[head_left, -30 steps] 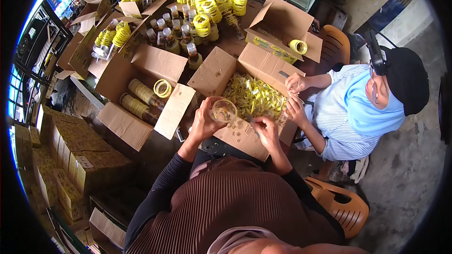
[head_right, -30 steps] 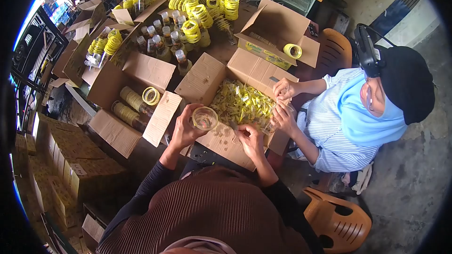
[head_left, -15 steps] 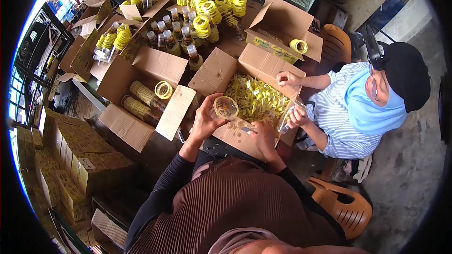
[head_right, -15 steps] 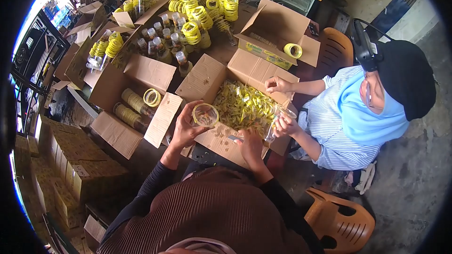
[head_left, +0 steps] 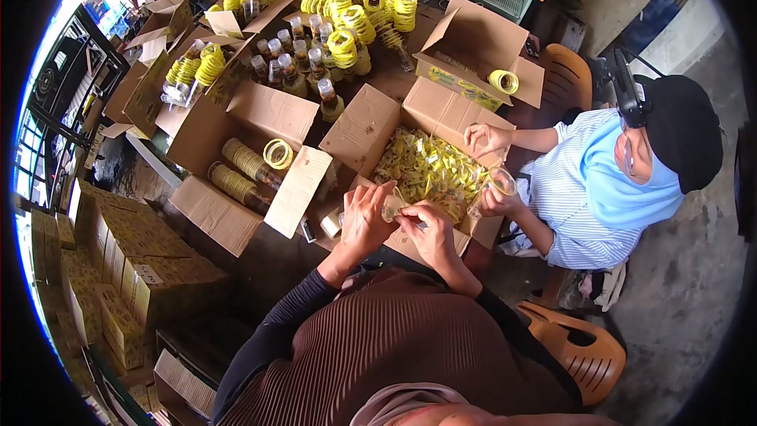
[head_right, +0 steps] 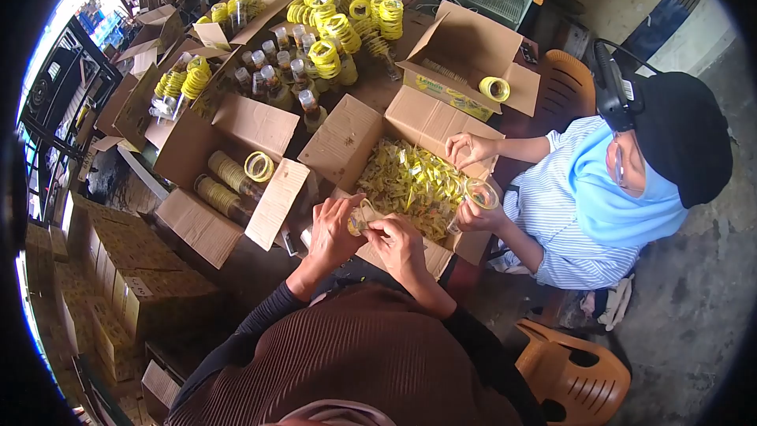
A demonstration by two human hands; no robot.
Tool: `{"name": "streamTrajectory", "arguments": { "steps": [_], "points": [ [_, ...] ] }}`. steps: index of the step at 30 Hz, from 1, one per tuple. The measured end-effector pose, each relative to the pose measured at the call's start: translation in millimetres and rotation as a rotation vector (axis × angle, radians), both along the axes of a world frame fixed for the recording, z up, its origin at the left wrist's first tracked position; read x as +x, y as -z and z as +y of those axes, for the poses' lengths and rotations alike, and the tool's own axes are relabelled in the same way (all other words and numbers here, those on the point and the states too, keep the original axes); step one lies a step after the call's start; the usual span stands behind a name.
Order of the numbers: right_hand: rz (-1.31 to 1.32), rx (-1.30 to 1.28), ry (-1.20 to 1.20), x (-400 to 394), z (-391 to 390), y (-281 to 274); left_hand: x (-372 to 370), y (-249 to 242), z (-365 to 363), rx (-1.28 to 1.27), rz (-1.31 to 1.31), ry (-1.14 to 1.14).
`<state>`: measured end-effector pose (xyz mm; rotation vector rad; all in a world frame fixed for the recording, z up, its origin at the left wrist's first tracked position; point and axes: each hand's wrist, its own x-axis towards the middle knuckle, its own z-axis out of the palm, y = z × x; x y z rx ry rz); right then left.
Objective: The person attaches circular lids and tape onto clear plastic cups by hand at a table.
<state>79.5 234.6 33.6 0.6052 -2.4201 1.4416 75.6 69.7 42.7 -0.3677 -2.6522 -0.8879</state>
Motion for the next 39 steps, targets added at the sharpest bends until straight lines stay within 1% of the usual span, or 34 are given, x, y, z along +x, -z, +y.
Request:
{"name": "streamTrajectory", "arguments": {
  "steps": [1,3,6,9,13,15,19,21,22,24,25,27,29,31,33,35,37,38,39],
  "points": [
    [-0.002,0.001,-0.002,2.1,-0.4,-1.3,1.3,-0.7,1.1,0.001,-0.002,-0.002],
    [-0.171,-0.214,0.024,6.3,-0.9,-3.4,3.5,-3.2,3.1,-0.034,-0.004,-0.020],
    [-0.122,-0.144,0.017,6.4,4.1,0.0,2.9,-0.9,4.5,-0.050,0.011,-0.023],
    [-0.095,-0.125,-0.006,4.0,4.5,-3.2,2.2,0.1,3.5,-0.058,0.014,-0.010],
    [-0.156,-0.138,0.002,5.5,6.0,-2.2,2.4,2.7,4.8,-0.070,-0.003,-0.002],
    [-0.199,-0.064,0.015,6.3,7.1,-2.0,3.1,3.0,6.3,-0.077,-0.017,0.000],
    [-0.177,-0.023,-0.019,4.0,12.2,7.3,3.1,9.3,6.0,-0.062,-0.035,0.018],
    [-0.268,-0.155,-0.085,2.4,14.4,14.8,5.2,11.4,6.1,-0.055,-0.060,0.029],
    [-0.268,-0.156,-0.083,1.9,15.4,16.7,5.7,13.1,6.4,-0.056,-0.060,0.031],
    [-0.374,-0.187,-0.140,2.7,16.2,19.1,7.3,18.2,5.8,-0.015,-0.125,0.049],
    [-0.374,-0.191,-0.139,2.6,16.3,19.5,6.8,21.6,5.3,-0.018,-0.125,0.051],
    [-0.478,-0.181,-0.129,3.6,17.8,20.6,8.0,27.4,5.6,0.062,-0.143,0.085],
    [-0.293,-0.079,-0.016,-2.0,21.0,38.2,9.0,23.0,5.0,0.096,-0.176,0.090],
    [-0.420,-0.178,0.067,-5.7,25.4,24.9,5.9,22.8,4.7,0.155,-0.200,0.075],
    [-0.274,-0.153,0.124,-12.6,32.7,23.7,3.0,13.4,1.0,0.207,-0.122,0.089],
    [-0.331,-0.128,0.167,-12.3,39.0,24.2,1.6,10.3,-0.6,0.221,-0.095,0.089],
    [-0.463,-0.145,0.137,-11.3,42.8,31.2,0.4,9.4,-1.5,0.079,0.046,0.088],
    [-0.595,-0.216,0.077,-11.2,45.4,48.0,0.7,11.4,-0.3,0.069,0.059,0.104],
    [-0.594,-0.217,0.079,-9.0,43.8,39.9,1.8,11.2,1.7,0.069,0.060,0.106]
  ]
}}
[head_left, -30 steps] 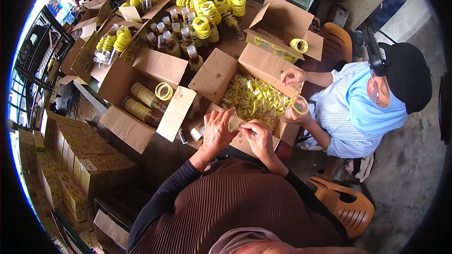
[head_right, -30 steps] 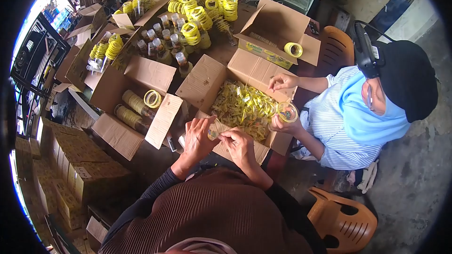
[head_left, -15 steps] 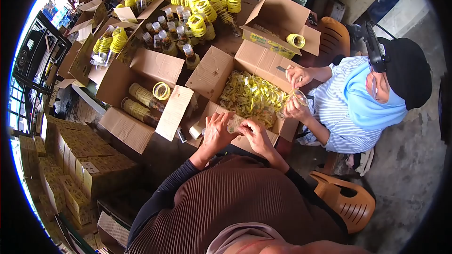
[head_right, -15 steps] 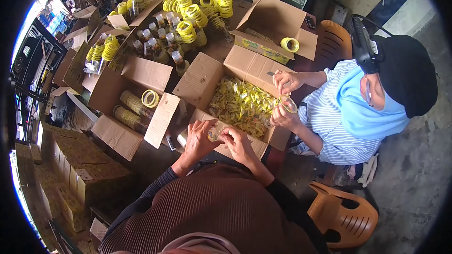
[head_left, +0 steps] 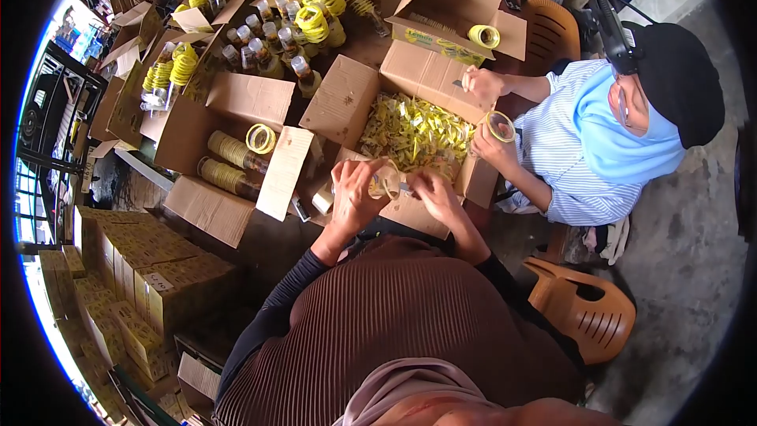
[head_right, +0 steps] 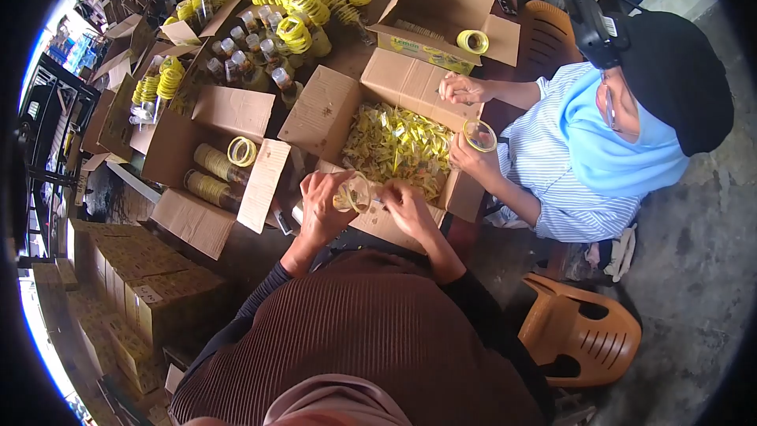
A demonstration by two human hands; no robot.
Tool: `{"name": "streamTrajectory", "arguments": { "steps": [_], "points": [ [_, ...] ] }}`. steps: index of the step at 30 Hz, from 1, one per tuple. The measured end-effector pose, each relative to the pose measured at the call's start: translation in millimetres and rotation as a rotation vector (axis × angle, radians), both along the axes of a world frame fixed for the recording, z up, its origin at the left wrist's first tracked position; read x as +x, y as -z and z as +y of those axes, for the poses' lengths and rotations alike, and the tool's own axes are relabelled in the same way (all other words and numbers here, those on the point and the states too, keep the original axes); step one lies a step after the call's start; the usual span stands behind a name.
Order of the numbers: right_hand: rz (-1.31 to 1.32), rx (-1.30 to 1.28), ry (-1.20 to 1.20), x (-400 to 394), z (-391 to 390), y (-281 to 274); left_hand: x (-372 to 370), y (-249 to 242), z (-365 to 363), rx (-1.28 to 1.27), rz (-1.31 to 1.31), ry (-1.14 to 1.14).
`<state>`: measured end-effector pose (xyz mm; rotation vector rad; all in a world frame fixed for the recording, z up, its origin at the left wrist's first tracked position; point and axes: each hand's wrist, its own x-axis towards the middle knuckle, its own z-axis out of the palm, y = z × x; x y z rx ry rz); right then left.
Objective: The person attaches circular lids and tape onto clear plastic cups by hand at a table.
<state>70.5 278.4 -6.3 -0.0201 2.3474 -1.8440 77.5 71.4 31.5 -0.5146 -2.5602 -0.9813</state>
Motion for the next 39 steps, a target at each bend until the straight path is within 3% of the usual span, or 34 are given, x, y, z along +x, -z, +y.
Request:
{"name": "streamTrajectory", "arguments": {
  "steps": [2,3,10,13,14,16,21,23,24,25,26,27,28,29,30,39],
  "points": [
    [-0.145,0.172,-0.195,5.9,-7.8,-23.9,3.6,-0.3,5.8,-0.088,0.045,0.055],
    [-0.007,0.261,-0.183,9.9,-9.7,-20.0,4.8,-0.1,8.4,-0.112,0.068,0.060],
    [-0.164,0.064,-0.232,4.9,-3.0,0.4,10.6,4.7,8.5,-0.071,-0.006,0.052],
    [-0.259,-0.330,-0.210,6.0,-0.1,10.4,10.7,10.0,5.0,0.159,-0.136,0.051],
    [-0.258,-0.331,-0.223,7.1,0.2,11.0,11.1,13.9,3.7,0.157,-0.132,0.039],
    [-0.290,-0.384,-0.145,9.3,-0.4,11.2,10.6,16.5,-0.1,0.452,-0.275,0.099],
    [-0.173,-0.128,-0.076,8.2,10.0,31.8,-10.4,33.3,-51.7,0.726,-0.232,0.049],
    [-0.142,-0.109,-0.034,9.8,12.4,28.0,-24.3,15.8,-83.7,0.678,-0.134,-0.158],
    [-0.139,-0.112,-0.041,10.4,12.8,27.3,-28.0,6.5,-100.2,0.815,-0.164,-0.287],
    [-0.113,-0.055,-0.040,11.4,13.4,26.8,-49.3,33.6,-137.2,0.571,0.048,-0.361],
    [-0.089,0.002,-0.038,12.4,14.4,26.7,-48.7,-0.8,-142.4,0.607,0.067,-0.419],
    [-0.089,0.000,-0.038,12.8,16.7,30.7,-63.5,10.8,-164.5,0.760,0.162,-0.350],
    [-0.066,0.029,-0.050,13.0,18.5,36.2,-65.2,1.3,-175.1,0.783,0.094,-0.414],
    [-0.042,0.058,-0.062,14.2,20.4,41.7,-67.4,-7.8,-184.3,0.408,0.101,-0.653],
    [-0.043,0.056,-0.060,15.6,21.2,42.1,-77.6,3.2,-197.3,0.380,0.115,-0.726],
    [0.046,0.218,0.008,27.6,37.0,39.3,-107.2,65.1,-223.6,0.262,0.116,-0.800]
  ]
}}
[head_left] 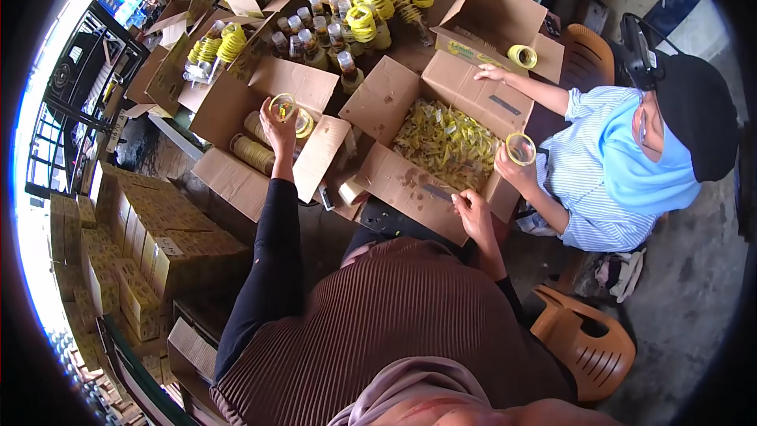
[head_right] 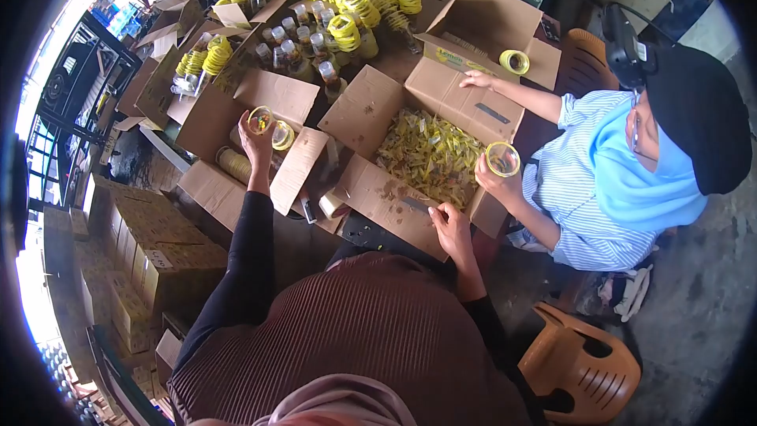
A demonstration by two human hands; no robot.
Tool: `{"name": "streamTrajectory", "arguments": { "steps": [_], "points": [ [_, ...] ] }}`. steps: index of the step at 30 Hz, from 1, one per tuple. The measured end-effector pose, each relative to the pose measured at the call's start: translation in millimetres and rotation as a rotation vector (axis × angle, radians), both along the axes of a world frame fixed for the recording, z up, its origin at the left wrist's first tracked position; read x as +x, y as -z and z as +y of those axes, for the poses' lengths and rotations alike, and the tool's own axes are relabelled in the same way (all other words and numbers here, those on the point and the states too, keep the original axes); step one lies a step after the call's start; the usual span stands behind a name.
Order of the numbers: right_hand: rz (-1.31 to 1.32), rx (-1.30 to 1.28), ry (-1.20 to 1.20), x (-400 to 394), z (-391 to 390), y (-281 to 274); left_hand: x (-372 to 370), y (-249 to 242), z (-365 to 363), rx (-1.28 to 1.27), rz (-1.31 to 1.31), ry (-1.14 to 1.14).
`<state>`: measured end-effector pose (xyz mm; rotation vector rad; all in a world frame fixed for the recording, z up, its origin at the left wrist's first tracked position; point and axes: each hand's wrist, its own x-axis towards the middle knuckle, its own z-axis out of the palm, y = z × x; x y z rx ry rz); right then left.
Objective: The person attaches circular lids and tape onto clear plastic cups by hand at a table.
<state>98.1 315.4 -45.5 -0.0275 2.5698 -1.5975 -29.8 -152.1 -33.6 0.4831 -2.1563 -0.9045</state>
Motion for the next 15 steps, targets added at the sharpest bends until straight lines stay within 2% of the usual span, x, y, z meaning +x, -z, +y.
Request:
{"name": "streamTrajectory", "arguments": {
  "steps": [5,7,8,15],
  "points": [
    [0.007,0.029,0.030,9.8,8.7,0.4,-3.6,49.2,-14.9,0.024,-0.179,0.067],
    [0.005,0.060,0.039,13.2,10.8,1.0,-1.6,55.6,-14.7,-0.181,-0.401,0.006],
    [0.004,0.058,0.043,14.0,11.9,2.9,-1.4,57.1,-16.5,-0.147,-0.432,0.051],
    [-0.008,0.063,0.063,15.3,17.3,7.1,-4.4,57.2,-10.8,-0.374,-0.263,0.069]
  ]
}}
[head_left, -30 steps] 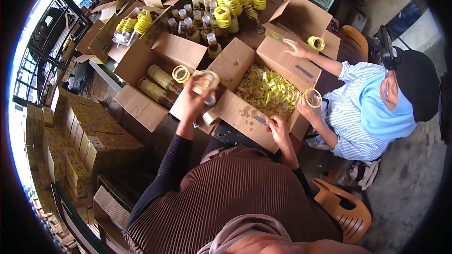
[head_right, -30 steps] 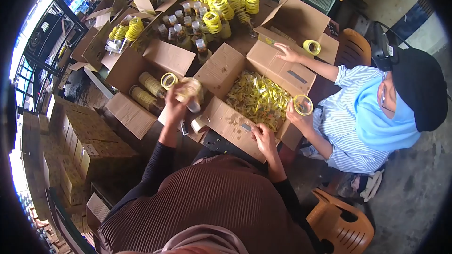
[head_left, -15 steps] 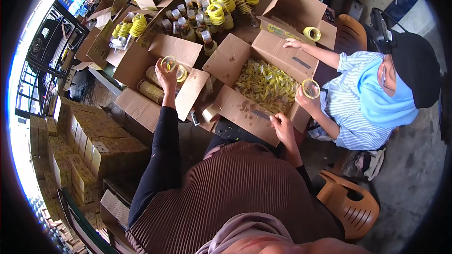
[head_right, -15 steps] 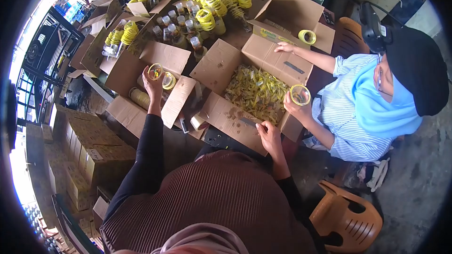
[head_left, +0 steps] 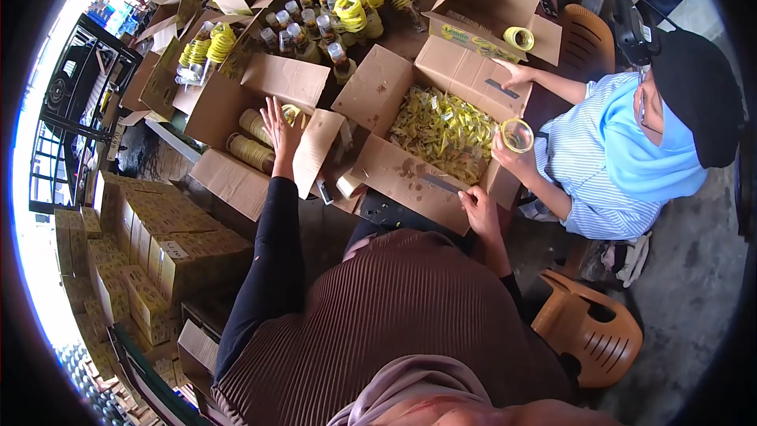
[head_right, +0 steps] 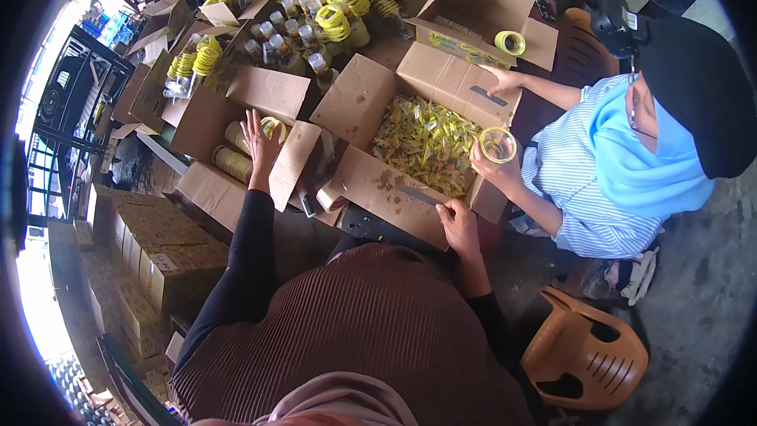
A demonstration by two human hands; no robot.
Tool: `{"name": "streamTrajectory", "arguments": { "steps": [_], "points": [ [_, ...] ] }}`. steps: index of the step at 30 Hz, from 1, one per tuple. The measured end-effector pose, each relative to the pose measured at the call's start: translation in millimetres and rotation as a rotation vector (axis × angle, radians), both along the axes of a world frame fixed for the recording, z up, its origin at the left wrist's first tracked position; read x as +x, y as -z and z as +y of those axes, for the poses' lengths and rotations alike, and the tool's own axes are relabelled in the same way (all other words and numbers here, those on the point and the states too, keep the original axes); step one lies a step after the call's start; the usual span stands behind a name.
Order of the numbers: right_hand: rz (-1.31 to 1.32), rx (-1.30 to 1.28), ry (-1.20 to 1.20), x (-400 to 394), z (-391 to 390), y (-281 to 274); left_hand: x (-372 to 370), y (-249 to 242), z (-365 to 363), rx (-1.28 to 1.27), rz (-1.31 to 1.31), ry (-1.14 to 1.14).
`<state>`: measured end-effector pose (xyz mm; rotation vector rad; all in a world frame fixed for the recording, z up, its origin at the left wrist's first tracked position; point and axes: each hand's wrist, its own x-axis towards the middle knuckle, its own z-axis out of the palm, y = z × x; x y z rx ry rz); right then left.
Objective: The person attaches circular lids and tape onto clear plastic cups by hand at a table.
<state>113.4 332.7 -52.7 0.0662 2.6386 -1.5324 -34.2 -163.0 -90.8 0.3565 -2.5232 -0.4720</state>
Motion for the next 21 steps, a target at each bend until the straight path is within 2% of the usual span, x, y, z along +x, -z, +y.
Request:
{"name": "streamTrajectory", "arguments": {
  "steps": [1,2,3,4,5,6,8,10,13,14,16,18,20,21],
  "points": [
    [-0.002,0.007,0.001,-0.3,0.4,-0.1,4.4,0.5,3.2,0.002,-0.034,0.048],
    [-0.005,0.007,0.000,-0.1,0.7,0.9,4.7,13.1,-4.9,0.001,-0.251,0.048],
    [0.001,-0.003,-0.002,-0.6,0.7,2.6,4.3,43.6,-20.8,0.010,-0.295,0.115],
    [0.009,-0.013,-0.003,-1.4,1.1,4.3,10.4,23.2,-7.2,0.019,-0.338,0.182],
    [0.011,-0.014,-0.001,-2.2,1.0,6.0,18.5,1.5,6.0,-0.022,-0.544,0.068],
    [0.035,-0.009,-0.003,-3.0,0.5,8.1,12.4,7.0,-1.4,-0.025,-0.542,0.073],
    [0.053,-0.003,0.001,-0.9,0.7,8.7,0.8,31.4,-24.7,0.062,-0.372,0.109],
    [0.042,0.006,-0.003,-1.6,1.3,7.9,10.2,6.2,-5.2,0.075,-0.211,0.043],
    [0.046,0.008,0.021,-0.7,3.4,13.2,33.1,-44.6,32.0,-0.020,-0.218,-0.035],
    [0.044,0.011,0.029,0.1,4.1,13.9,38.7,-37.5,31.9,-0.068,-0.039,0.057],
    [0.053,0.035,0.029,-1.1,4.6,13.3,65.0,-57.1,62.5,-0.016,0.072,0.186],
    [0.052,0.064,0.024,-2.8,4.6,13.7,99.9,-66.9,106.5,-0.087,0.104,0.171],
    [0.052,0.091,0.016,-3.8,1.8,12.7,127.1,-57.2,127.8,0.068,0.047,0.349],
    [0.081,0.099,0.014,-4.2,-0.6,11.1,139.0,-48.1,133.8,0.089,-0.004,0.366]
  ]
}}
